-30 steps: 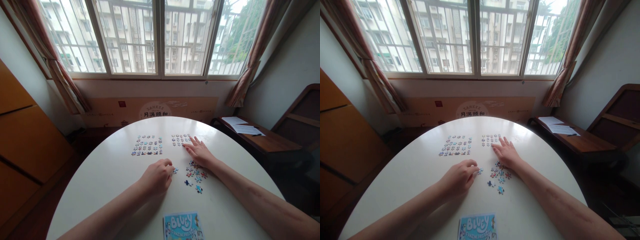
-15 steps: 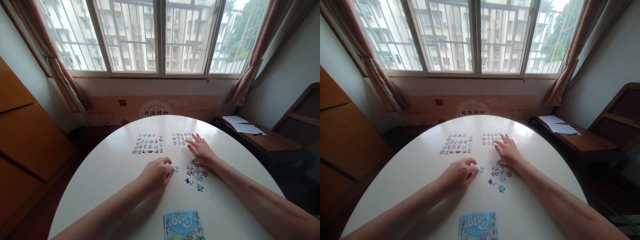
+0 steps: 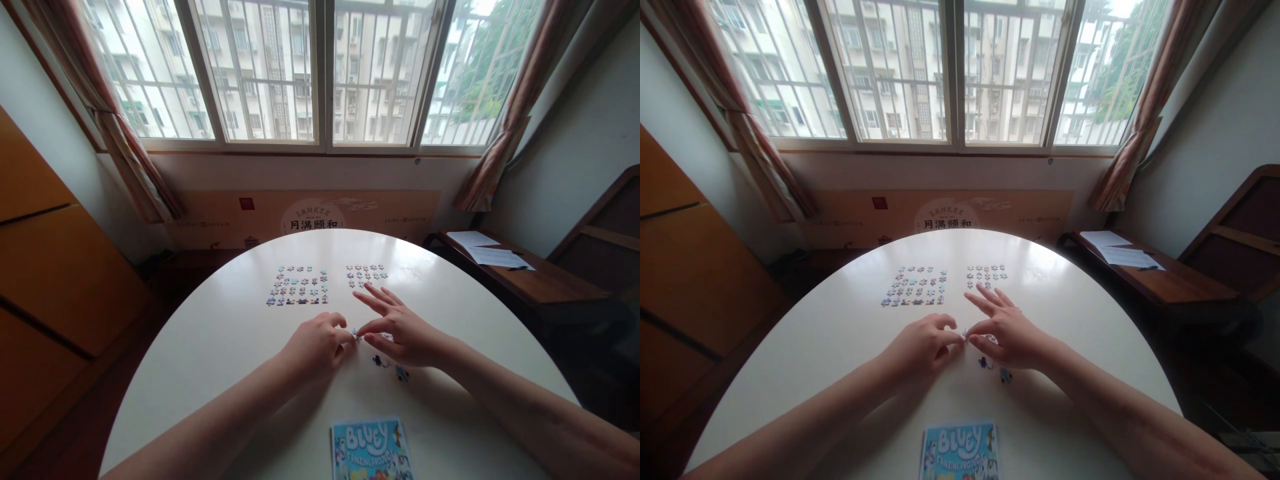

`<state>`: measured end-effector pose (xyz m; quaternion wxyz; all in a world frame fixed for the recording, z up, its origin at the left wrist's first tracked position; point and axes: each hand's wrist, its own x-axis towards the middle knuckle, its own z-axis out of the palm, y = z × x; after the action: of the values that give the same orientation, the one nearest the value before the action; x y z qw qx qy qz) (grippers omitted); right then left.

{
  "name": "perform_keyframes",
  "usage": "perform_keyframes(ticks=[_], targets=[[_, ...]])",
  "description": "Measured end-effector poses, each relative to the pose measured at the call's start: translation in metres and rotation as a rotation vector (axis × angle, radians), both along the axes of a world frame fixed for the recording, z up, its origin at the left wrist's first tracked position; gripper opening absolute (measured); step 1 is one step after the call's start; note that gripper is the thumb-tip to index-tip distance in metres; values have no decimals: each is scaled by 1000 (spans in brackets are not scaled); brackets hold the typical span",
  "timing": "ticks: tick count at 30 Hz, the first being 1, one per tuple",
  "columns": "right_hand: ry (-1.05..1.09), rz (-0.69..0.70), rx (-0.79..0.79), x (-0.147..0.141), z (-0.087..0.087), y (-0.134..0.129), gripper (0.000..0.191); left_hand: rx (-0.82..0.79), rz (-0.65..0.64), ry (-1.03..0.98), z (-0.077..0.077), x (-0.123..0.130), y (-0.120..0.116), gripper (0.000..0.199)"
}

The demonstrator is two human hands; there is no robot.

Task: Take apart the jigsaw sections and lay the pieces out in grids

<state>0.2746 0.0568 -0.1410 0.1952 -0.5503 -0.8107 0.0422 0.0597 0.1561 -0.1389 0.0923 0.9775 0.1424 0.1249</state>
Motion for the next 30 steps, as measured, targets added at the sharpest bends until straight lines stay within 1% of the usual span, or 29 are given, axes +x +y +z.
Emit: perform_keyframes(ticks=[2,5,11,13,15,17,19,21,22,25,30], targets=[[-2,-13,-17,0,-2,1,24,-9,1,-6,0,-1,0,24],[-9,-109,-26,11,-7,7,28,-8,11,-8,0,-2,0,24],[-23,-371,-38,56,-16,25,47,4,2,14,1,-2,0,24],[-25,-441,-47,68,-21,29,49,8,1,8,2,-2,0,24],[-26,-483,-44,76,-25,33,48,11,2,11,2,-1,-1,24],[-20,-503,7,79,-28,35,47,8,1,18,3,-1,-2,24],[7,-498,105,79,-29,36,48,4,-2,22,3,-1,-2,24],[45,-461,185,76,-29,36,50,1,-9,18,4,-1,-2,23],[58,-432,197,75,-28,37,50,0,-11,18,4,-1,-1,22],[50,-363,148,71,-28,38,47,-7,-11,24,4,-2,-1,21],[29,-367,81,75,-32,41,46,-9,-14,24,5,-2,-2,20]])
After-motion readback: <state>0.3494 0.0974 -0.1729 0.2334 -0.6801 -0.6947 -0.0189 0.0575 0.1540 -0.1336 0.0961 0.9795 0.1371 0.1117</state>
